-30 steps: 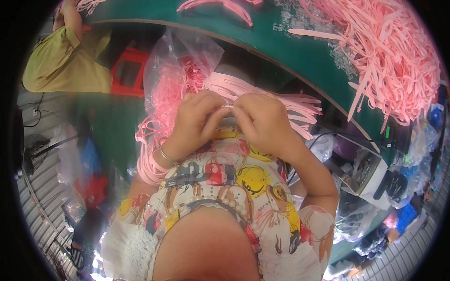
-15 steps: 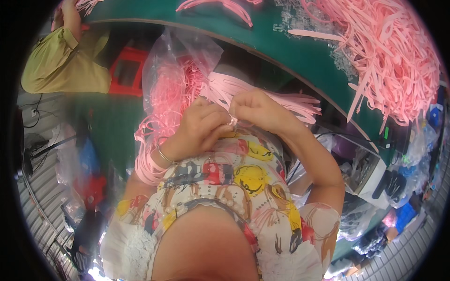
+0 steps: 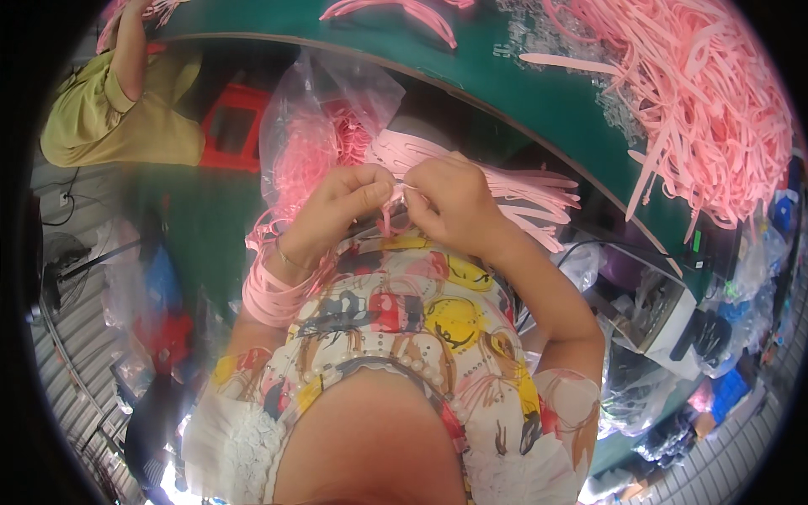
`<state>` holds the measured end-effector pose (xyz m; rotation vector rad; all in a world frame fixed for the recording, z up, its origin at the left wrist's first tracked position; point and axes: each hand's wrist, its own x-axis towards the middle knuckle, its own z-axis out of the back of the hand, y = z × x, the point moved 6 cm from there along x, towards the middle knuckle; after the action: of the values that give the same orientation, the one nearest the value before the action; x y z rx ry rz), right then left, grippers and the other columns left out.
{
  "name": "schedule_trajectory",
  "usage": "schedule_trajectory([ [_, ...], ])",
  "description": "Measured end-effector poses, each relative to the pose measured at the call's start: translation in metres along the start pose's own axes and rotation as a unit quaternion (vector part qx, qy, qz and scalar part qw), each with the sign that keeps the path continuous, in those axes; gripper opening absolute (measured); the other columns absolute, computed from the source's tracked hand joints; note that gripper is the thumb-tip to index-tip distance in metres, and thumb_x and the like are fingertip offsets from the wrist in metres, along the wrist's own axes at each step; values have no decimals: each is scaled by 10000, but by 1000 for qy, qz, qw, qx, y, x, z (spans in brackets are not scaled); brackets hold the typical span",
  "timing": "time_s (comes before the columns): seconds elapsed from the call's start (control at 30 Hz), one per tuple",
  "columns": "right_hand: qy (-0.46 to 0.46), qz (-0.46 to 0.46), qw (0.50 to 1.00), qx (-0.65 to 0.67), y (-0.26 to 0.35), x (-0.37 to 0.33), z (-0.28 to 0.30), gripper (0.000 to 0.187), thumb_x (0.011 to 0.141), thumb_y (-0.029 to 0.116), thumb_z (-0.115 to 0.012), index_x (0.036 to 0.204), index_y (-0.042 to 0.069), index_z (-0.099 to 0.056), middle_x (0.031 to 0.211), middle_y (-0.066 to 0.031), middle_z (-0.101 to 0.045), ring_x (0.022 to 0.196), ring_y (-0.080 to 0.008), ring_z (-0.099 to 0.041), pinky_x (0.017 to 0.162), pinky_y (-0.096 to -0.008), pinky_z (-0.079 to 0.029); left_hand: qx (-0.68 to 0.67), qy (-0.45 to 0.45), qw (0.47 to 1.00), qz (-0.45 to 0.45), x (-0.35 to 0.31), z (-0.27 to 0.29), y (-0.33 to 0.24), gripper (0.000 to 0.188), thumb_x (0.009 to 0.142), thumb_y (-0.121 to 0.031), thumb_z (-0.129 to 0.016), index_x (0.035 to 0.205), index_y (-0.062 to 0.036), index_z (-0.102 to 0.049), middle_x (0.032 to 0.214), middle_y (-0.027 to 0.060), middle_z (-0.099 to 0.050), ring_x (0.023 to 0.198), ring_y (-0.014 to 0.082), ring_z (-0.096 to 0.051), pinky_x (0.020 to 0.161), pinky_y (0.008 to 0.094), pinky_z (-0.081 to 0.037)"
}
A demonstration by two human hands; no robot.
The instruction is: The person sits at a green table and repeatedly picks up pink plastic clothespins and rubber bands. They loop the rubber band around the clothespin and tie a knot by hand, then place the finished item on the table. Another person works in the background.
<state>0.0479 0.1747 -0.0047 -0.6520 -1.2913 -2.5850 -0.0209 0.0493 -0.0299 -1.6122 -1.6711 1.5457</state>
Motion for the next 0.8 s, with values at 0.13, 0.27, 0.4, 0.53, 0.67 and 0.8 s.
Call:
schedule_trajectory([
  [0.13, -42, 56, 996, -58, 0, -4, -9, 109, 704, 61, -642, 797, 30, -597, 686, -116, -547, 620, -297, -544, 591, -381, -415, -77, -32, 996, 17, 2, 5, 9, 179, 927, -213, -577, 879, -43, -607, 814, -21, -585, 760, 47, -540, 698, 198, -441],
  [0.27, -11, -86, 992, 92, -12, -2, -6, 148, 767, 120, -670, 881, 33, -634, 749, -94, -602, 666, -212, -581, 629, -334, -440, -19, -55, 998, -12, 2, 7, -2, 132, 914, -162, -586, 909, -30, -597, 812, -24, -581, 765, 54, -543, 708, 209, -443],
  [0.4, 137, -219, 920, 293, -25, -1, -11, 206, 833, 180, -681, 981, 39, -655, 814, -48, -630, 748, -108, -575, 684, -284, -460, 78, -82, 987, -112, -1, -3, -21, 105, 878, -74, -606, 969, -25, -584, 866, -4, -567, 830, 80, -539, 751, 235, -441],
  [0.53, 203, -287, 891, 288, -21, 5, 3, 165, 843, 140, -669, 927, -2, -661, 847, -23, -614, 777, -72, -547, 683, -242, -445, 247, -196, 884, -346, -13, 0, -47, 122, 847, -46, -620, 962, -24, -584, 943, 35, -555, 881, 114, -531, 777, 267, -436],
  [0.67, 17, -250, 902, 352, -4, 16, 40, 80, 842, 62, -628, 862, -12, -649, 786, -28, -603, 731, -79, -555, 676, -230, -439, 96, -266, 897, -339, -29, 26, -16, 115, 850, -64, -605, 954, -14, -605, 950, 48, -576, 830, 132, -547, 786, 276, -438],
  [0.8, -88, -251, 850, 455, 13, 16, 62, 155, 876, 99, -568, 949, -31, -611, 743, -51, -581, 672, -114, -531, 627, -254, -423, -175, -45, 983, -2, -2, 16, 59, 237, 896, -207, -581, 1052, -29, -592, 988, 70, -616, 878, 166, -579, 831, 291, -452],
])
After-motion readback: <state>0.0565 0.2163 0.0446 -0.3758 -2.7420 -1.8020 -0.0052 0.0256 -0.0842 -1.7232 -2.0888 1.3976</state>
